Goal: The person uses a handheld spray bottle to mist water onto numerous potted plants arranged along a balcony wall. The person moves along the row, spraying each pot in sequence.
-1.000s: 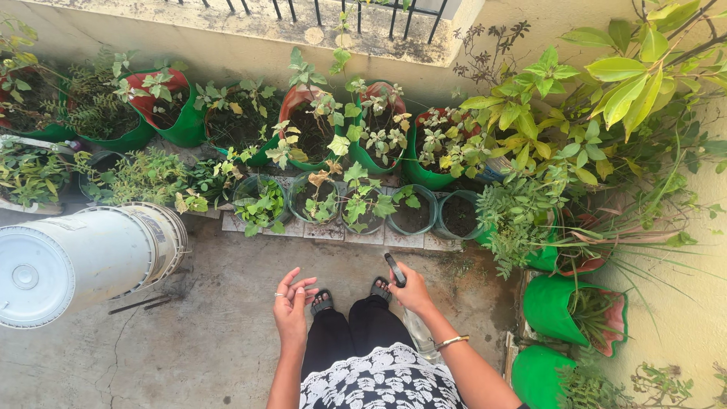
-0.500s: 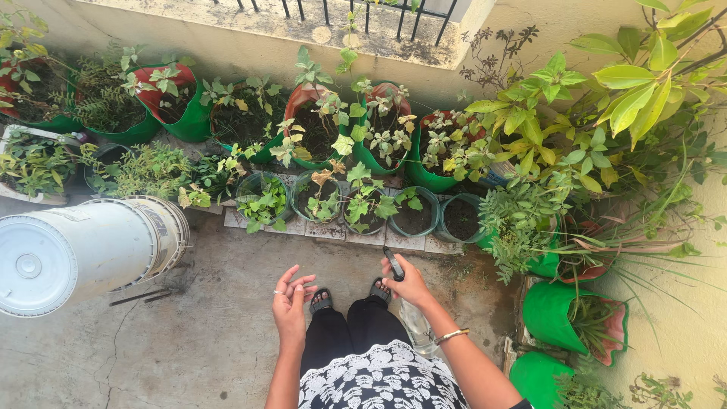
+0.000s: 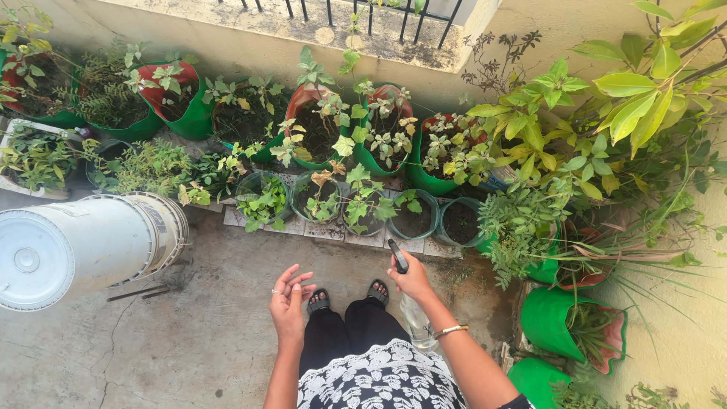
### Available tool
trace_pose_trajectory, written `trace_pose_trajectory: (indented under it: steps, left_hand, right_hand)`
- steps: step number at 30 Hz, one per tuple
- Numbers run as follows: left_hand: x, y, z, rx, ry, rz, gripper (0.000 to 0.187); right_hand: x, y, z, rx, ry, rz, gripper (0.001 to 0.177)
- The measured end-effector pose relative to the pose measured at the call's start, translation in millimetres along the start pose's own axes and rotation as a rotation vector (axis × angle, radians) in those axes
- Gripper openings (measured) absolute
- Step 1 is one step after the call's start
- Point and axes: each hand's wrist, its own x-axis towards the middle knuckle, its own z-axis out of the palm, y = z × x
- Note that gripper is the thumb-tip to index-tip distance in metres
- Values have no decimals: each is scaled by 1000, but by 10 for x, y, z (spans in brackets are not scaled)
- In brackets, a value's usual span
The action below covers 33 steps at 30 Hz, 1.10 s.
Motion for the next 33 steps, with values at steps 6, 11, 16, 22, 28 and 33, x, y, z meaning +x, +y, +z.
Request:
trace_pose_trajectory:
  steps: [6,11,16,22,28,33]
  left_hand:
    - [6,-5,77,-3,-5,-8,37]
    - [9,-32,110,-1,-17,9,36]
    - [13,-84,156,14,-31,16,37]
    - [-1,-171,219,-2,-45,4,36]
    - [-27,-236,266,4,-50,16,36]
    - [-40,-238,293,11,-29,6,36]
  right_hand:
    - [81,109,-143,26,-1,23,25]
    - [100,376,-282,-127,-10,67,18]
    - [-32,273,-484,-10,21,96,24]
    - [-119,290,-526,-121,29,118,16]
    - [-141,229,-476,-84,15,122,21]
    - [-140,249,-333,-130,-63,164,21]
